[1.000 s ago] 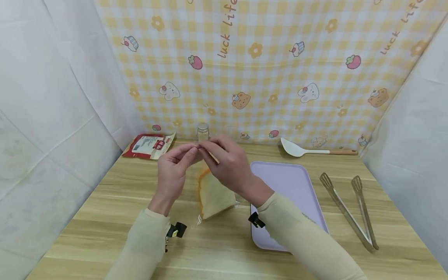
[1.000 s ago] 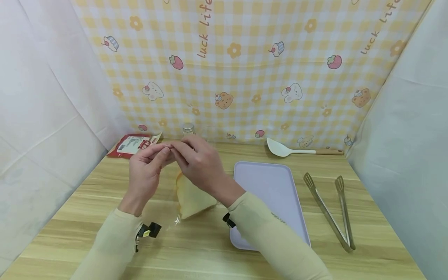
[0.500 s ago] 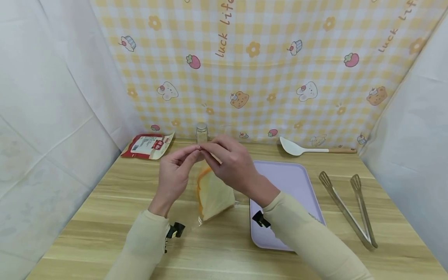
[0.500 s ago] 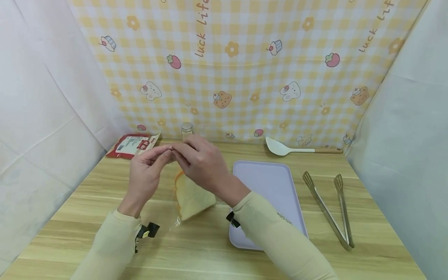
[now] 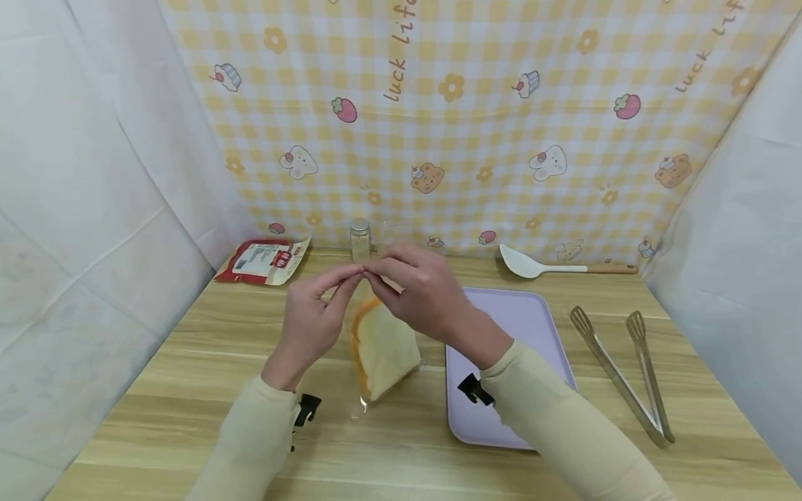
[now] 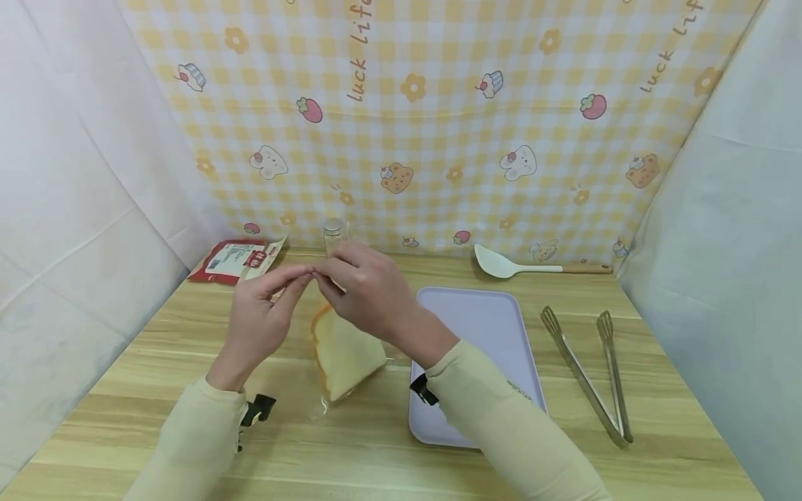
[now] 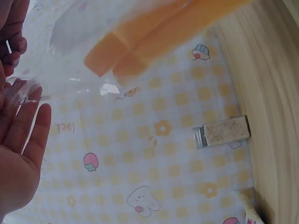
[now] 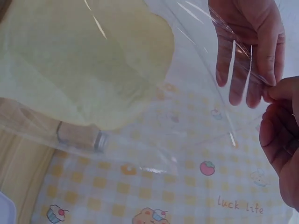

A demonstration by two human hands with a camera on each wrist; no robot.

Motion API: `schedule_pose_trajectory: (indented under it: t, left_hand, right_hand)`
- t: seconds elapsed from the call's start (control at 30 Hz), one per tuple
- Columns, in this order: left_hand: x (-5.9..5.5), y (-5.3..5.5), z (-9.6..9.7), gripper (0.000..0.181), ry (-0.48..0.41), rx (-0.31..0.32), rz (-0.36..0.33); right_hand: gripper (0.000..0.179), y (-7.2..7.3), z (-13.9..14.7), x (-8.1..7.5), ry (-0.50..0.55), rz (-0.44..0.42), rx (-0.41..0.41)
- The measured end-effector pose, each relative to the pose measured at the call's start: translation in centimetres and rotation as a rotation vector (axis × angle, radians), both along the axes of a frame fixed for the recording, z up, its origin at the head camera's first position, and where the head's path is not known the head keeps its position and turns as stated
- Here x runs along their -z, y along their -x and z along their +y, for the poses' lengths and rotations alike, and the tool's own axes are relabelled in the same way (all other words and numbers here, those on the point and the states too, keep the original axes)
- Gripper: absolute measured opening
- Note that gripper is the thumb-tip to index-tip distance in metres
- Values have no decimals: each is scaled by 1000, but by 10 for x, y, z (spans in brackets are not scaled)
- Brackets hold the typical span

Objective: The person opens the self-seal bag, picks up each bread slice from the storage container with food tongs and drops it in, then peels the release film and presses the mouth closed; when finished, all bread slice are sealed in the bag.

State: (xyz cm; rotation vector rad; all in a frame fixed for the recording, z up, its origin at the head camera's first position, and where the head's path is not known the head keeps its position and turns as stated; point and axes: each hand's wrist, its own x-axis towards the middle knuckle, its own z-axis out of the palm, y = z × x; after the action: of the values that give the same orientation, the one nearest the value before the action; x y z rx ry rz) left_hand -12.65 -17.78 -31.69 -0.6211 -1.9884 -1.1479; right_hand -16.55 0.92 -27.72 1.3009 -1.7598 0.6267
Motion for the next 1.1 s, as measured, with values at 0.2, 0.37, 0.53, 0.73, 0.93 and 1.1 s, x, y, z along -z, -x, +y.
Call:
schedule_pose_trajectory:
  t: [0.2, 0.37, 0.53, 0.73, 0.93, 1.1]
  left_hand:
    - [-2, 2, -2, 17, 140, -35, 145]
    - [-3, 1, -2, 17, 176, -46, 179]
    - [-4, 1, -1, 18, 172, -41, 177]
    - [-4, 0, 1, 20, 142, 1, 136]
    - [-5, -1, 2, 20, 115, 37, 70]
    - [-5, -1, 2, 18, 77, 42, 36]
  right_hand:
    - [3, -2, 3, -7, -72, -1, 9]
    - [7, -4, 2, -7, -80, 44, 70]
    - [7, -5, 2, -6, -78, 53, 111]
    - [11, -3, 3, -4, -30, 38, 94]
    - [12, -2, 4, -1, 49, -38, 58]
    - [10, -1, 5, 2, 97, -189, -23]
